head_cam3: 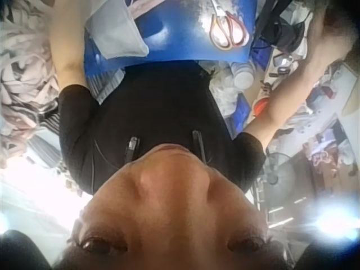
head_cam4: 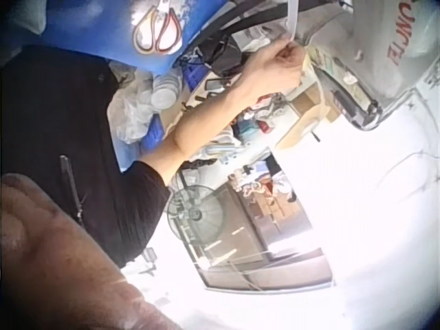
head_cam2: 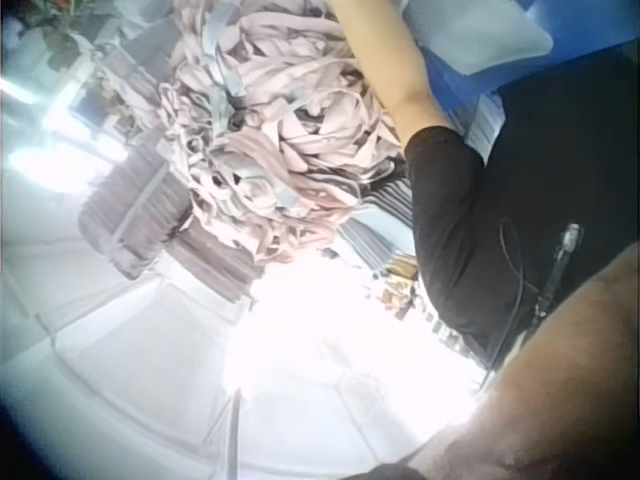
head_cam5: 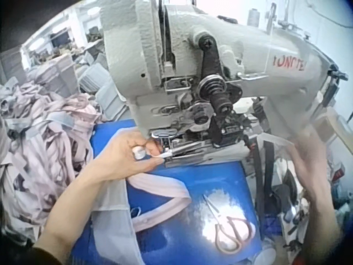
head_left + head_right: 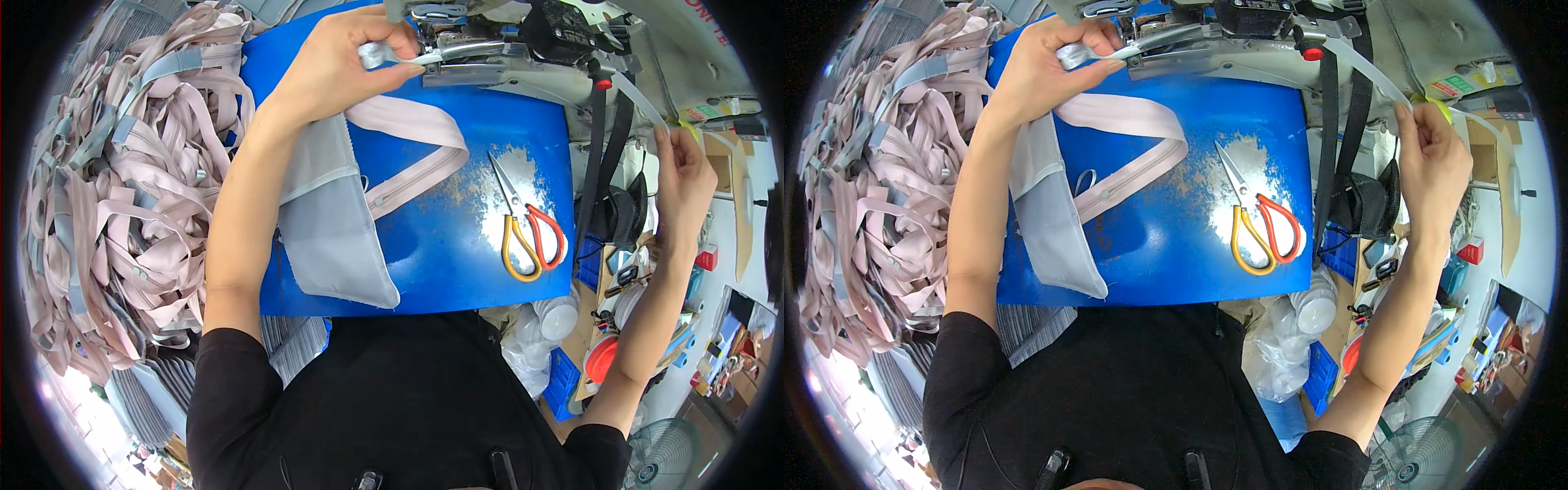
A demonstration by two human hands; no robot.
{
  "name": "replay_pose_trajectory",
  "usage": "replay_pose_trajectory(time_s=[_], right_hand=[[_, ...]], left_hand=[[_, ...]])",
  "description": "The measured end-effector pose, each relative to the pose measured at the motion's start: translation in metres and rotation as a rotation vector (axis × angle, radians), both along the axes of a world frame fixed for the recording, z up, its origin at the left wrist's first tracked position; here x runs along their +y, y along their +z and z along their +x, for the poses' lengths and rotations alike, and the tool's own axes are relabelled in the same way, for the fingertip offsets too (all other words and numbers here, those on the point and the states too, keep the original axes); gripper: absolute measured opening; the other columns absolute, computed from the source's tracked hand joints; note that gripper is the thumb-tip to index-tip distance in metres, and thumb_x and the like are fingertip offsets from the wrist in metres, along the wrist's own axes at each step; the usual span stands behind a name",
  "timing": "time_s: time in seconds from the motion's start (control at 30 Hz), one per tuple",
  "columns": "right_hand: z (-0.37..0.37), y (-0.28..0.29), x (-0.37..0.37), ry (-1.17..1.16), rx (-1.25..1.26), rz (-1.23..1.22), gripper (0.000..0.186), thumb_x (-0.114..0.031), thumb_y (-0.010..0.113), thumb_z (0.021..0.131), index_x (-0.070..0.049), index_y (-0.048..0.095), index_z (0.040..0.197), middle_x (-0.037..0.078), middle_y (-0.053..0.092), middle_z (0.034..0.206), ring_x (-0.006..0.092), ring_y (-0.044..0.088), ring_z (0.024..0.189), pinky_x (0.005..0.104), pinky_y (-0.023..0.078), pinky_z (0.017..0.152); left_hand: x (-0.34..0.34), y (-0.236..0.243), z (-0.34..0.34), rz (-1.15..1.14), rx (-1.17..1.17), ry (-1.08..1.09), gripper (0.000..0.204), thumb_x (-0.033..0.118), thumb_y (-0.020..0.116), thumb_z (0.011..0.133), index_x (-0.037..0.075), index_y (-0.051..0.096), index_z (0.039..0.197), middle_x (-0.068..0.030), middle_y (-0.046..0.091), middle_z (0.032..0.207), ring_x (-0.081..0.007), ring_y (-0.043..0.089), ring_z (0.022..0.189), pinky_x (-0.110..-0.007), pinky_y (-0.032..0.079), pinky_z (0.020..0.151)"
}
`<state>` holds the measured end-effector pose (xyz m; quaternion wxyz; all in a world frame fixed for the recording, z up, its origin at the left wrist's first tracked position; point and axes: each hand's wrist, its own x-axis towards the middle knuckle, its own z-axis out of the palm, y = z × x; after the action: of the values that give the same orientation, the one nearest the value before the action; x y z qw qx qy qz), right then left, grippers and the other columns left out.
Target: The person operates an industrial sewing machine to stitch light blue mesh pouches. They guide the fabric under the needle, trim excess thread with scissors, and inspect the seams and edges of the pouches. The person handles multiple pouches, turning them over and checking the construction before placing them aside.
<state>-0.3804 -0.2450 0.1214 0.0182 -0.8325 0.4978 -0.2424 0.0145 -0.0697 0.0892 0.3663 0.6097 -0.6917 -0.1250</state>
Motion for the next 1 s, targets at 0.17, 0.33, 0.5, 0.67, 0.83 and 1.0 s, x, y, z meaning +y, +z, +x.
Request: replay_pose_trajectory(time_s=[0.17, 0.33, 0.5, 0.67, 0.83, 1.0], right_hand=[[-0.039, -0.008, -0.003, -0.003, -0.052, -0.041, 0.033, -0.032, 0.073, 0.100, -0.002, 0.066, 0.086, 0.003, 0.052, 0.061, 0.0090, 0.043, 0.058, 0.0278, 0.037, 0.056], [-0.045, -0.009, -0.002, -0.028, -0.087, 0.009, 0.034, -0.031, 0.072, 0.101, -0.001, 0.067, 0.086, 0.000, 0.056, 0.063, 0.0069, 0.044, 0.059, 0.0262, 0.036, 0.055], [-0.078, -0.011, -0.016, -0.058, -0.099, 0.041, 0.032, -0.028, 0.072, 0.102, 0.001, 0.067, 0.087, 0.000, 0.057, 0.065, 0.0066, 0.042, 0.061, 0.0259, 0.034, 0.055], [-0.100, -0.019, -0.012, -0.059, -0.054, 0.022, 0.032, -0.028, 0.072, 0.102, 0.000, 0.067, 0.087, -0.001, 0.054, 0.065, 0.0070, 0.042, 0.064, 0.0260, 0.035, 0.059], [-0.104, -0.019, 0.002, -0.079, -0.060, 0.048, 0.032, -0.029, 0.071, 0.102, -0.001, 0.068, 0.088, -0.001, 0.054, 0.066, 0.0071, 0.043, 0.066, 0.0266, 0.036, 0.059], [-0.103, -0.027, 0.003, -0.128, -0.093, 0.116, 0.029, -0.027, 0.072, 0.102, 0.000, 0.068, 0.095, 0.000, 0.060, 0.075, 0.0075, 0.048, 0.071, 0.0243, 0.041, 0.068]], left_hand=[[-0.001, 0.001, 0.002, 0.102, 0.033, 0.006, 0.017, 0.013, 0.082, 0.086, 0.003, 0.069, 0.082, -0.0028, 0.071, 0.093, -0.0097, 0.056, 0.071, -0.026, 0.046, 0.066], [-0.002, 0.002, 0.002, 0.070, -0.096, -0.013, 0.027, 0.014, 0.081, 0.086, 0.004, 0.060, 0.073, -0.0017, 0.063, 0.076, -0.0106, 0.049, 0.063, -0.027, 0.042, 0.061], [-0.005, 0.001, 0.017, 0.121, -0.163, -0.068, 0.037, 0.020, 0.084, 0.085, 0.005, 0.054, 0.068, -0.0020, 0.059, 0.067, -0.0121, 0.054, 0.063, -0.029, 0.043, 0.062], [-0.012, 0.001, 0.014, 0.094, -0.117, -0.106, 0.024, 0.026, 0.080, 0.090, 0.006, 0.068, 0.084, -0.0032, 0.069, 0.082, -0.0126, 0.063, 0.081, -0.029, 0.050, 0.084], [-0.010, -0.027, 0.025, -0.001, 0.422, -0.051, 0.029, 0.026, 0.076, 0.095, 0.004, 0.072, 0.113, -0.0026, 0.072, 0.101, -0.0108, 0.063, 0.094, -0.029, 0.048, 0.094], [-0.010, -0.044, 0.023, -0.012, 0.479, 0.024, 0.023, 0.027, 0.072, 0.094, 0.004, 0.074, 0.093, -0.0022, 0.070, 0.087, -0.0124, 0.062, 0.082, -0.028, 0.049, 0.079]])
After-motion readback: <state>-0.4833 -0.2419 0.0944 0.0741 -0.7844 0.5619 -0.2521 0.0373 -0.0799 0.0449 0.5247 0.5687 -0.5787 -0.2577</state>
